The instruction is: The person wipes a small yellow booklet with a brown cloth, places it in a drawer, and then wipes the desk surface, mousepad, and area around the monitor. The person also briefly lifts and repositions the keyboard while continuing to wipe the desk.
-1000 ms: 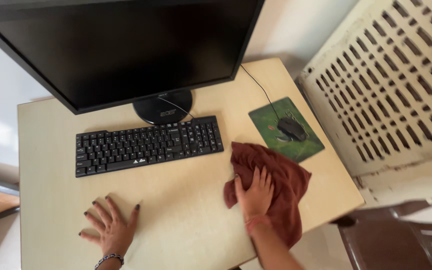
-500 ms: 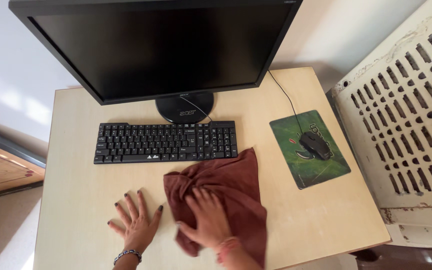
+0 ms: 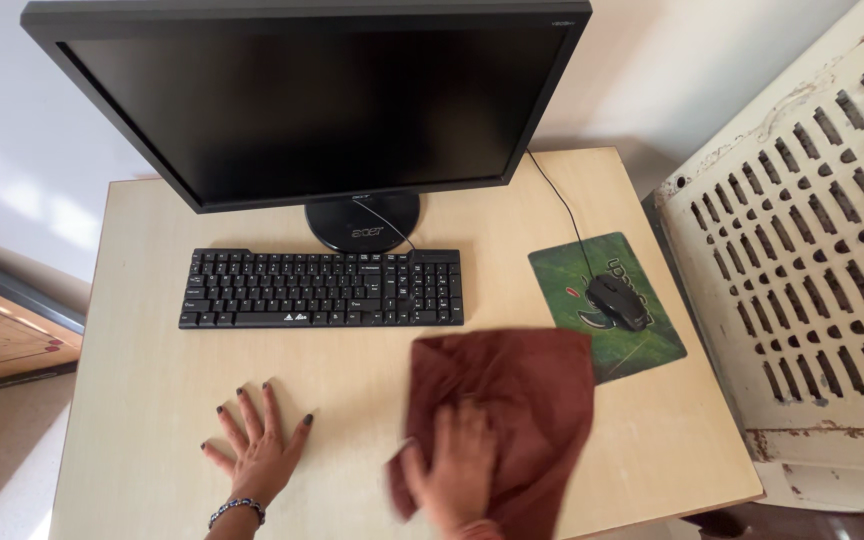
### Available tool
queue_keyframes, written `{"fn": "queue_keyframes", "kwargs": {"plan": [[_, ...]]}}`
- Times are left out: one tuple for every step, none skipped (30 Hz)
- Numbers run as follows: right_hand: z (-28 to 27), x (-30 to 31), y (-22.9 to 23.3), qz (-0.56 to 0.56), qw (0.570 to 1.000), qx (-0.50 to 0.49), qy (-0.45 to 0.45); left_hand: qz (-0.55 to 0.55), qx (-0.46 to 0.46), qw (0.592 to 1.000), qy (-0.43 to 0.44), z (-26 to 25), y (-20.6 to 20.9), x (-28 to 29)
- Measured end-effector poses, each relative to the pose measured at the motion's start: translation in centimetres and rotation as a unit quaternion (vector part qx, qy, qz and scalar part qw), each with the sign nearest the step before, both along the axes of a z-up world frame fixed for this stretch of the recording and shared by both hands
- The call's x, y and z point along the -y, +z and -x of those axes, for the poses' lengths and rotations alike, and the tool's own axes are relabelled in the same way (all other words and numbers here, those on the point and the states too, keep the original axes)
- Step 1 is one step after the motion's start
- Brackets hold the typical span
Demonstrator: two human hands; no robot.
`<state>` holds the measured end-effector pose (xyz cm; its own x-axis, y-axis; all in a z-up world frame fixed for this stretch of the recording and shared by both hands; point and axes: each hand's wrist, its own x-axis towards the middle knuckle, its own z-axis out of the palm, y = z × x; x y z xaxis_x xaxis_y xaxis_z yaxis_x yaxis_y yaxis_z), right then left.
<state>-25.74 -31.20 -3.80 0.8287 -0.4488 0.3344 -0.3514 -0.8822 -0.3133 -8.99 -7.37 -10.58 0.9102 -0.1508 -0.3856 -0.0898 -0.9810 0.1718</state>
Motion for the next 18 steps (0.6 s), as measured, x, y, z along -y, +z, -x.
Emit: {"fn": "queue_keyframes", "kwargs": {"plan": [[-0.3,-1.4,0.1,-0.014,0.999,-0.016,0.031,0.003,0.0,1.0,0.007,0.1,0.1,0.0],[-0.6,-2.3,0.2,-0.038,0.996,-0.023,0.073,0.007,-0.001,1.0,0.013,0.2,0.2,0.0],[-1.1,-2.9,0.4,-0.062,0.991,-0.029,0.115,0.011,-0.001,1.0,0.02,0.4,0.3,0.1],[-1.5,-2.9,0.7,-0.085,0.983,-0.035,0.157,0.007,-0.007,0.999,0.032,0.5,0.3,0.3],[-2.0,-2.2,0.9,-0.091,0.977,-0.051,0.184,0.003,-0.013,0.999,0.045,0.7,0.3,0.6],[-2.5,-1.2,1.2,-0.097,0.97,-0.067,0.211,-0.001,-0.02,0.998,0.058,0.9,0.3,1.0],[-2.8,-0.2,1.4,-0.103,0.962,-0.084,0.237,0.004,-0.016,0.997,0.076,1.2,0.3,1.3],[-3.2,1.1,1.5,-0.107,0.958,-0.097,0.249,0.01,-0.012,0.995,0.095,1.5,0.2,1.7],[-3.6,2.8,1.7,-0.11,0.953,-0.109,0.261,0.015,-0.007,0.993,0.113,1.7,0.2,2.0],[-3.5,4.2,1.9,-0.113,0.948,-0.121,0.273,0.013,-0.01,0.991,0.129,2.1,0.2,2.3],[-3.2,5.2,2.0,-0.107,0.958,-0.103,0.245,0.012,-0.012,0.99,0.142,2.0,0.2,2.7],[-2.8,6.1,2.2,-0.101,0.968,-0.085,0.215,0.011,-0.013,0.988,0.155,1.9,0.3,3.0],[-2.1,6.6,2.3,-0.096,0.976,-0.069,0.184,0.008,-0.014,0.987,0.157,1.9,0.4,3.1],[-1.2,6.7,2.4,-0.096,0.982,-0.048,0.156,0.006,-0.014,0.987,0.16,1.9,0.5,3.1],[-0.1,6.7,2.4,-0.094,0.987,-0.026,0.128,0.005,-0.014,0.987,0.163,1.7,0.4,3.2],[0.9,6.7,2.4,-0.091,0.991,-0.003,0.099,0.0,-0.012,0.987,0.163,1.5,0.3,3.2],[2.0,6.7,2.4,-0.089,0.99,0.002,0.105,-0.006,-0.012,0.987,0.162,1.6,0.1,3.1],[3.1,6.8,2.3,-0.087,0.99,0.007,0.111,-0.011,-0.011,0.987,0.162,1.6,-0.1,3.1]]}}
